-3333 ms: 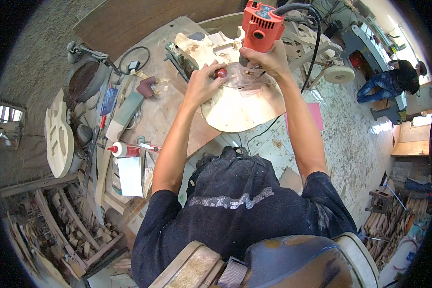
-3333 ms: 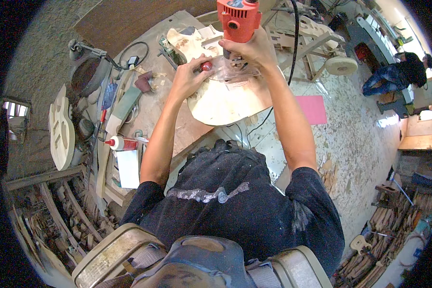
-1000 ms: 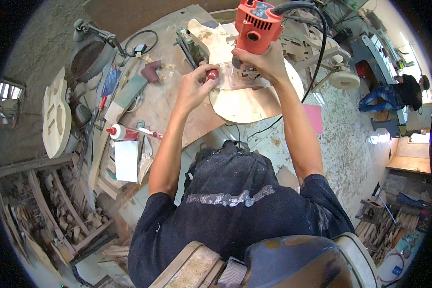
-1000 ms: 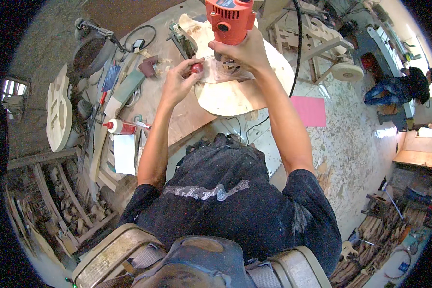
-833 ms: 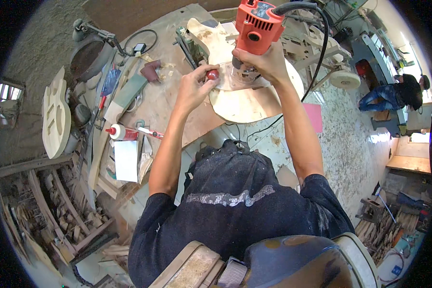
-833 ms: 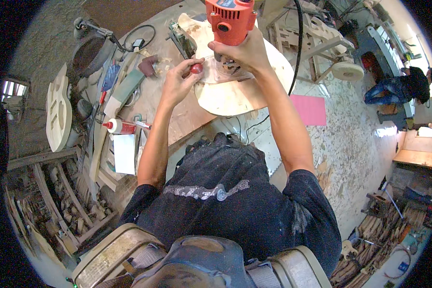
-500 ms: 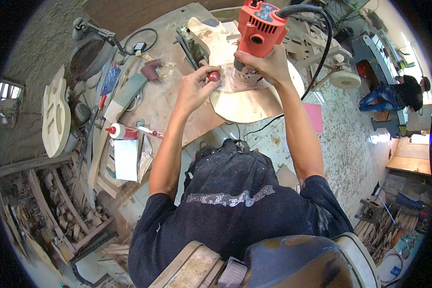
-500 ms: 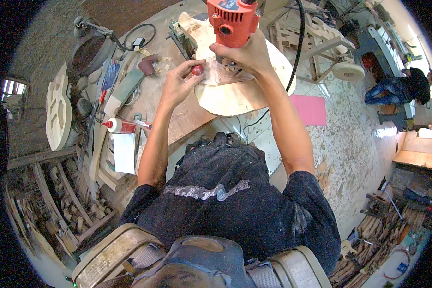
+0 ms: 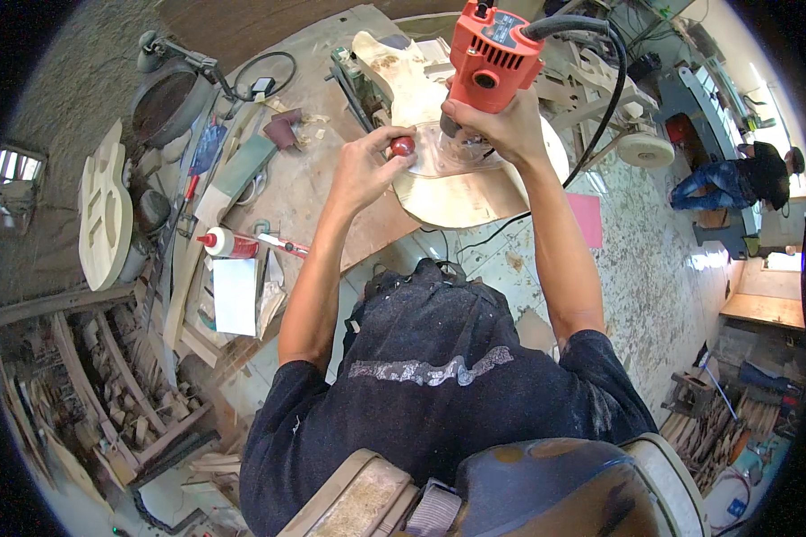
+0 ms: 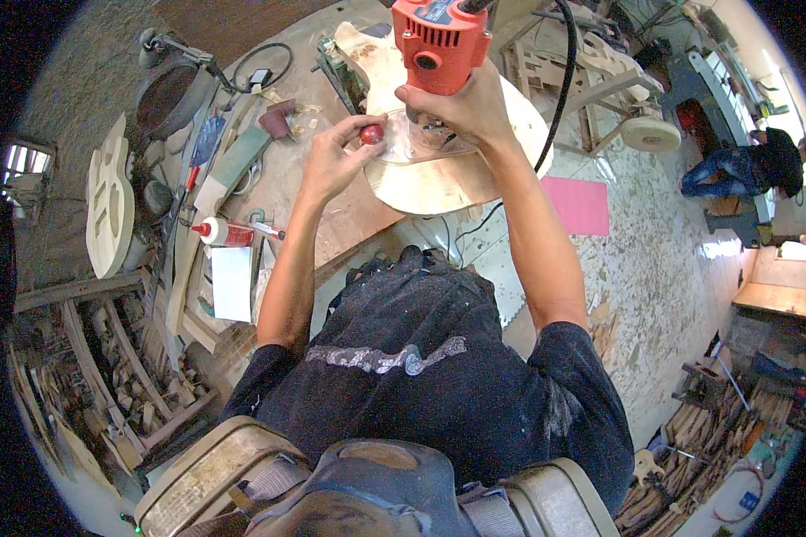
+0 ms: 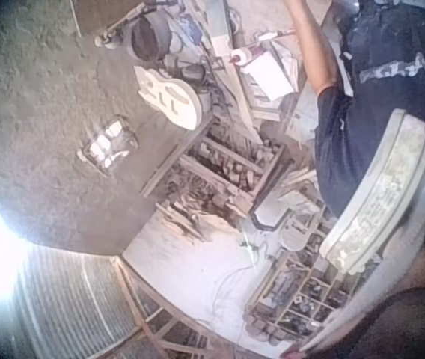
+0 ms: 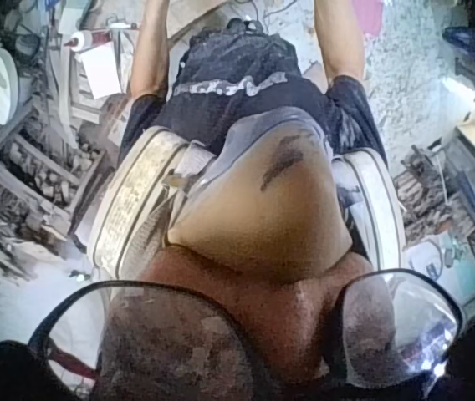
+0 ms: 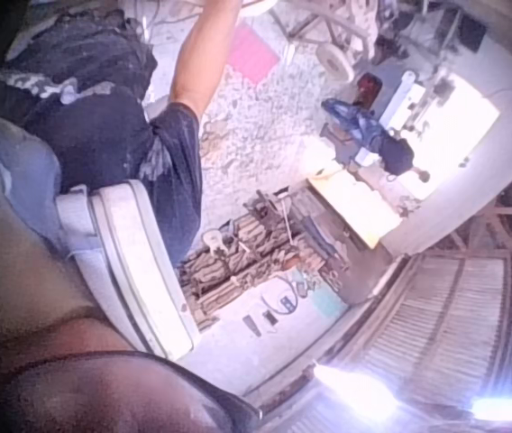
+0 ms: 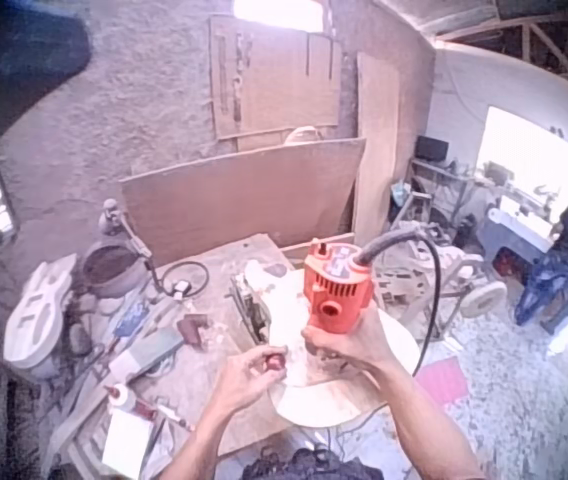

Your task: The person uses a handheld router to cut out the pickup cavities on a wooden guitar body.

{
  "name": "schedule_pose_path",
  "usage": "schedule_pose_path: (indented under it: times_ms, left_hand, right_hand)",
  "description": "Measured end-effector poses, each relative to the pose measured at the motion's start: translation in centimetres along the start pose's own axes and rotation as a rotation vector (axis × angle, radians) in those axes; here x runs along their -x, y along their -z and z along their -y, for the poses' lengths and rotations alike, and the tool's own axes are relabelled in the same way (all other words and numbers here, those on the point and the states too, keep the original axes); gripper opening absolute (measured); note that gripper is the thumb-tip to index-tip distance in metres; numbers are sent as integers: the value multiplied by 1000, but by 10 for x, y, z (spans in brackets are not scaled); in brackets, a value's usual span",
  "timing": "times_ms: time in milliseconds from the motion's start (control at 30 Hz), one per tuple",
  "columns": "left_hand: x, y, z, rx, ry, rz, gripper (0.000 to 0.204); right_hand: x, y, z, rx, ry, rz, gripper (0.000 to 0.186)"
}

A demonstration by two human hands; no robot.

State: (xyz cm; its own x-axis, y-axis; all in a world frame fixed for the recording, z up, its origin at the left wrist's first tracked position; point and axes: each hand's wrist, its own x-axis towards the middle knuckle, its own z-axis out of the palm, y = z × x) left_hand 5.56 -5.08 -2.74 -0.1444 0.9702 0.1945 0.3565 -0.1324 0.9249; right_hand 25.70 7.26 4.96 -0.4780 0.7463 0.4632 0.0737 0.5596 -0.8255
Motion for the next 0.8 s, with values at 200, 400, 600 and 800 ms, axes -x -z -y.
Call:
schedule_pose_path:
  times_ms: [200, 400, 600, 800]
  left_hand:
    - [-5, -3, 8, 8, -35, -48, 36]
    - [-9, -2, 10, 35, -65, -98, 35]
    - [-14, -1, 14, 57, -45, -125, 35]
    - [-15, 0, 15, 57, -27, -132, 35]
  right_hand:
    - [-4, -3, -8, -26, -52, -1, 51]
    - [-13, -6, -18, -38, 104, 13, 35]
    - [-19, -8, -20, -129, -63, 27, 50]
    - [-25, -10, -25, -58, 97, 20, 33]
